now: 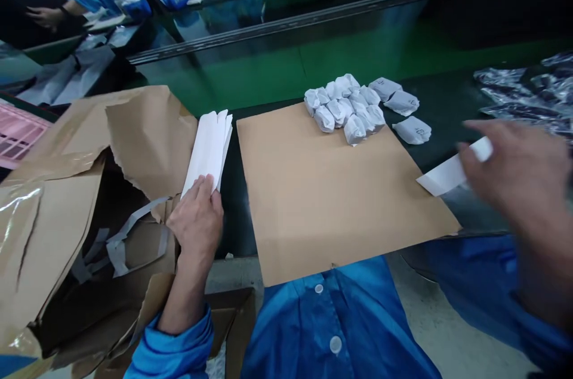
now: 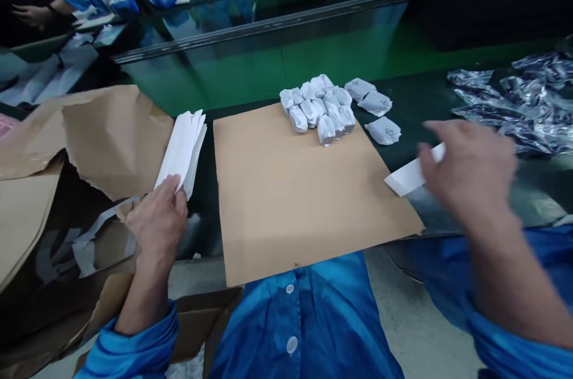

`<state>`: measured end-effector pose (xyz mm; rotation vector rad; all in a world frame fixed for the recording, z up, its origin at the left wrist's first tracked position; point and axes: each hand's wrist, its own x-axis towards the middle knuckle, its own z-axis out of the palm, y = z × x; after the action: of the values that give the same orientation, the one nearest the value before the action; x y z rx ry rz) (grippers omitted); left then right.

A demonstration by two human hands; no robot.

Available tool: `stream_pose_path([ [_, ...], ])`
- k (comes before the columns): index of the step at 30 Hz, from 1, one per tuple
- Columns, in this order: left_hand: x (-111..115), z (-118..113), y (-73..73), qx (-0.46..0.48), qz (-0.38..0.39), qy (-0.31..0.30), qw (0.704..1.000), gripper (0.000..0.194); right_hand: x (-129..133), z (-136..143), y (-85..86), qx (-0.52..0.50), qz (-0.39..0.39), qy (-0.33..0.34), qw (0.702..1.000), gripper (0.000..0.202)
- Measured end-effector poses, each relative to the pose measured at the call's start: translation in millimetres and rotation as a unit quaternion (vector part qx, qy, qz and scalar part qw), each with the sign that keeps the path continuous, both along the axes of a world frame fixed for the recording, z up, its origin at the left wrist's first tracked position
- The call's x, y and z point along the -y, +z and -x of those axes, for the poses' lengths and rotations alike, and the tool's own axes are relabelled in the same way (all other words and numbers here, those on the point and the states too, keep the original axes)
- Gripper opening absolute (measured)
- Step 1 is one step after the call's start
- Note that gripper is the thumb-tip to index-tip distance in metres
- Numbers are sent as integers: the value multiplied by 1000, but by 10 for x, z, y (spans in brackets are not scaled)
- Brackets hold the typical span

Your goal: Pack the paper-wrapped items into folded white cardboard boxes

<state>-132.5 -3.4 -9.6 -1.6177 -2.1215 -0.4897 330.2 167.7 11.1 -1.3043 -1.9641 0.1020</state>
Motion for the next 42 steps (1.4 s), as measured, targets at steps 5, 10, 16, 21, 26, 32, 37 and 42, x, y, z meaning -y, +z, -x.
stream_pose_path([
  [5,108,-257,33,-15,-114,-42,993,40,838,1498,8,-194,311,230,901,44],
  [10,377,-1129,-67,-5,-49,-264,963,60,892,2109,-70,-439,444,278,730,44],
  [16,395,-1085,425,405,-117,-212,881,79,561,1359,151,-107,471,447,753,23],
  [21,22,-867,543,541,83,-126,828,30,816,1224,315,147,293,383,863,50],
  [26,-43,-876,368,648,62,-145,745,29,1117,1319,161,245,-35,252,936,69],
  [32,-43,-777,549,601,205,-233,737,25,1047,1265,114,219,-90,310,921,54],
  [37,-78,-875,511,577,175,-267,752,18,1054,1272,47,237,-107,308,915,55],
  [42,-104,-918,431,546,177,-287,767,17,1070,1252,48,234,-127,308,913,52],
])
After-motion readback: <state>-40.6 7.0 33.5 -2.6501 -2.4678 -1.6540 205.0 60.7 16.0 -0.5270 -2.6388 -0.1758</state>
